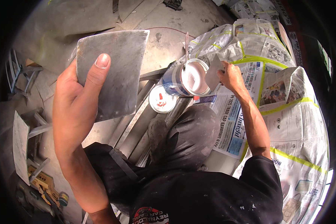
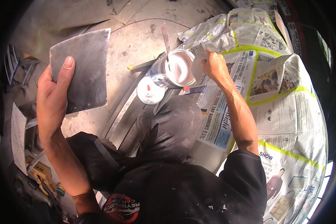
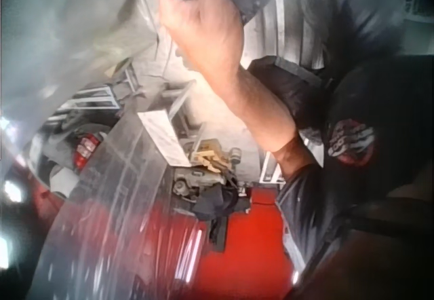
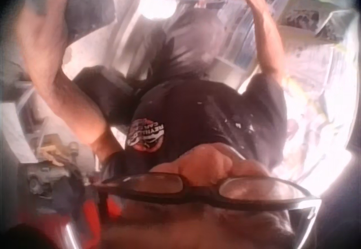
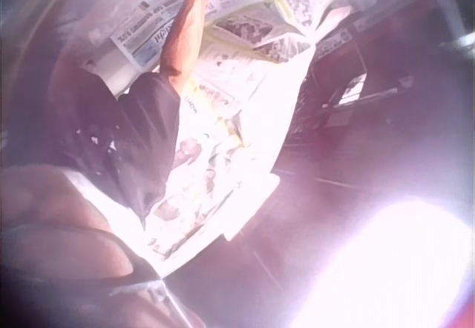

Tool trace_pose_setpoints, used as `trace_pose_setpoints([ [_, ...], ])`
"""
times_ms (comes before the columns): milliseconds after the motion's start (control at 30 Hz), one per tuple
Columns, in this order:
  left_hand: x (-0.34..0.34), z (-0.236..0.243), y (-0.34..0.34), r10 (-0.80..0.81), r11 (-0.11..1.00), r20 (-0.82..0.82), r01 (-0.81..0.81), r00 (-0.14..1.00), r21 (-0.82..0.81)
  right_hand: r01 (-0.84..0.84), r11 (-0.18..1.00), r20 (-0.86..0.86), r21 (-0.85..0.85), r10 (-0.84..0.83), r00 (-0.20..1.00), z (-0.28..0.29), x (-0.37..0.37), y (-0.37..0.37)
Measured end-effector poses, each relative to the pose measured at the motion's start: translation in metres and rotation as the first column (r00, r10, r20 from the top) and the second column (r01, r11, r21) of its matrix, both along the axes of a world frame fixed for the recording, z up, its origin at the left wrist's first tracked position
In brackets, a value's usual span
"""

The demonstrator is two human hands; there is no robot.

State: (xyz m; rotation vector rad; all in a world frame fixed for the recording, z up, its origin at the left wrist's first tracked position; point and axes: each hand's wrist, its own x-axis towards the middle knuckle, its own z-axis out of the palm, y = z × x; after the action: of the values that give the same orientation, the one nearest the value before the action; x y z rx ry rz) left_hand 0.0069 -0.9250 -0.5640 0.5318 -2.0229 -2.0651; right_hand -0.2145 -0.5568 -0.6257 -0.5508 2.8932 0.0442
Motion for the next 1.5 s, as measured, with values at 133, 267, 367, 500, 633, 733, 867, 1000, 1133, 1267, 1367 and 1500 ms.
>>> trace_pose_setpoints([
  [133, -0.001, -0.004, -0.004, -0.043, 0.995, 0.047, 0.047, 0.998, -0.089, 0.050, 0.998, -0.005, -0.038, -0.051, 0.999, -0.023, -0.001, 0.004],
  [267, -0.002, 0.001, -0.001, -0.040, 0.996, 0.034, 0.043, 0.999, -0.082, 0.118, 0.992, 0.027, -0.042, -0.117, 0.993, -0.033, -0.001, 0.004],
  [367, -0.003, 0.003, -0.001, -0.046, 0.995, 0.032, 0.049, 0.998, -0.090, 0.118, 0.992, 0.019, -0.033, -0.118, 0.993, -0.033, 0.001, 0.004],
  [500, -0.004, 0.000, 0.000, -0.024, 0.994, 0.014, 0.025, 1.000, -0.105, -0.064, 0.998, -0.141, 0.000, 0.064, 0.988, -0.032, -0.002, 0.010],
  [633, -0.004, -0.003, 0.000, -0.034, 0.992, 0.006, 0.034, 0.999, -0.126, 0.003, 0.995, -0.092, -0.101, -0.013, 0.996, 0.006, 0.001, -0.021],
  [733, -0.005, -0.005, -0.003, -0.074, 0.988, 0.007, 0.074, 0.997, -0.139, 0.109, 0.973, -0.014, -0.202, -0.114, 0.993, 0.029, -0.013, -0.020],
  [867, -0.003, -0.005, -0.004, -0.066, 0.990, -0.008, 0.064, 0.998, -0.129, 0.168, 0.973, 0.259, -0.157, -0.124, 0.958, 0.066, -0.014, -0.034],
  [1000, -0.003, -0.003, -0.004, -0.069, 0.989, 0.006, 0.069, 0.998, -0.133, 0.219, 0.976, 0.364, -0.017, -0.198, 0.910, 0.059, -0.024, -0.032],
  [1133, -0.002, -0.004, -0.001, -0.070, 0.993, -0.015, 0.068, 0.997, -0.096, 0.029, 0.999, 0.406, 0.018, -0.033, 0.913, 0.035, -0.023, -0.026],
  [1267, 0.000, -0.003, -0.002, -0.073, 0.988, -0.016, 0.070, 0.997, -0.138, -0.118, 0.989, 0.355, 0.085, 0.080, 0.931, 0.024, -0.022, -0.038],
  [1367, -0.001, -0.005, -0.003, -0.066, 0.986, -0.032, 0.060, 0.997, -0.156, -0.250, 0.964, 0.274, 0.093, 0.216, 0.937, 0.012, -0.025, -0.040],
  [1500, -0.001, -0.005, -0.004, -0.082, 0.980, -0.022, 0.076, 0.996, -0.184, -0.248, 0.955, 0.311, 0.166, 0.187, 0.932, -0.010, -0.029, -0.036],
])
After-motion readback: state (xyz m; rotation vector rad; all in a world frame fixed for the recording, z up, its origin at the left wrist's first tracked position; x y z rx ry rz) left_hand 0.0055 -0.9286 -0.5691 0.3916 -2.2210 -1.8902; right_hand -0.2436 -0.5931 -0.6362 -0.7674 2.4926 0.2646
